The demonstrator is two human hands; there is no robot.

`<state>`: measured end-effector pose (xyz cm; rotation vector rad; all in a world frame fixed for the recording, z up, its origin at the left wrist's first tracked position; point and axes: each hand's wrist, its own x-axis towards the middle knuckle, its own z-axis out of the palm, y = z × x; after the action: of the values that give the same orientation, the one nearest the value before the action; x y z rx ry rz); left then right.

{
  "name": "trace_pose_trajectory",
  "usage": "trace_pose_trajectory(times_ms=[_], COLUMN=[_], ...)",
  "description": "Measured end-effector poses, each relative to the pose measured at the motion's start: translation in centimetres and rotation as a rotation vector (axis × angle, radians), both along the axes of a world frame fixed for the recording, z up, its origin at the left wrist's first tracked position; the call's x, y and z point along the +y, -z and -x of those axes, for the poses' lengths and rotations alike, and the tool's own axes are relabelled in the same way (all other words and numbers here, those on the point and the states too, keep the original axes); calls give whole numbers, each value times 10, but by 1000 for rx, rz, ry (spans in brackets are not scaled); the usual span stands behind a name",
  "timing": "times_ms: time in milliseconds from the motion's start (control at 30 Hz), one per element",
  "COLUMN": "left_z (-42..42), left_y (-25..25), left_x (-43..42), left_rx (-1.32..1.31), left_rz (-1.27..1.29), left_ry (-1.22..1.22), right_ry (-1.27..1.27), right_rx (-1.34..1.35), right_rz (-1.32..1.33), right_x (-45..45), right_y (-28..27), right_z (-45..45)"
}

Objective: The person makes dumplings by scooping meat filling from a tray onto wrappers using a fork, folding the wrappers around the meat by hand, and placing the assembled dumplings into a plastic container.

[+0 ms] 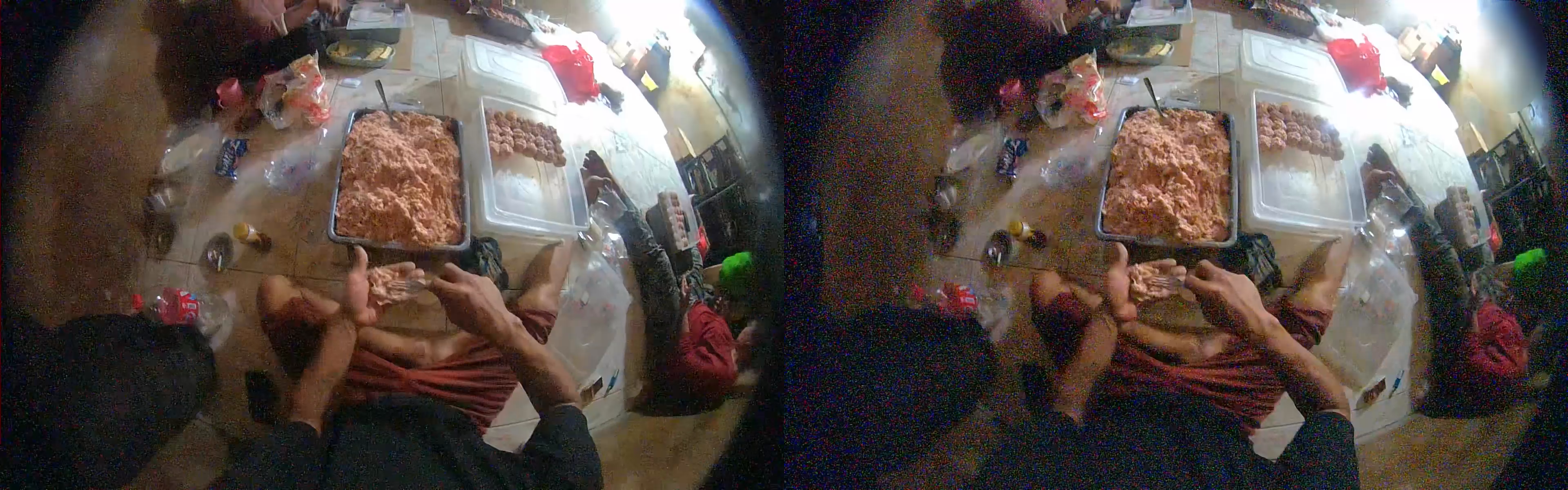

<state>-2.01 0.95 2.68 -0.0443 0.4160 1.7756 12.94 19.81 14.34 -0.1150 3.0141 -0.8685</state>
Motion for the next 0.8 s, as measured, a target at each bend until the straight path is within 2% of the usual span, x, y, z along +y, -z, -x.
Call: trace_pose_trajectory(times_ms=[33,67,100,133,167,200,267,300,333,400,467,533,600,667,700,800], left_z=[-1,-1,-3,-5,-7,-5,-4,-2,-2,-2,-1,-1,-9,-23,-25,-19], left_y=[3,6,2,-5,-14,-9,8,4,3,1,-4,-7,0,-7,-12,15], left_x=[1,0,0,3,4,4,-1,-6,-5,-1,4,4,10,18,20,9], left_rx=[4,15,-21,-58,-14,-4,115,135,129,58,-8,-182,-126,-75,-92,-101], left_rz=[-5,8,-16,-45,48,41,130,6,5,-114,-214,-109,-121,-222,-179,-237], left_ry=[-1,13,-17,-50,-106,-105,-275,-242,-246,-340,-429,-759,-768,-598,-597,-625], right_ry=[42,57,0,-59,-49,31,102,182,257,269,308,380,440,433,424,440], right_rx=[-42,-31,48,128,136,137,141,193,243,240,257,187,396,307,219,102], right_rz=[-111,-97,-10,71,70,17,-36,121,272,281,454,481,380,317,261,308], right_x=[-7,-6,0,0,-2,-8,-19,-26,-30,-40,-51,-59,-62,-71,-75,-77], right_y=[-11,7,39,47,53,47,34,28,26,40,50,39,49,80,90,33], right_z=[0,2,6,9,4,2,6,4,2,-5,-7,-7,-7,-10,-12,-19])
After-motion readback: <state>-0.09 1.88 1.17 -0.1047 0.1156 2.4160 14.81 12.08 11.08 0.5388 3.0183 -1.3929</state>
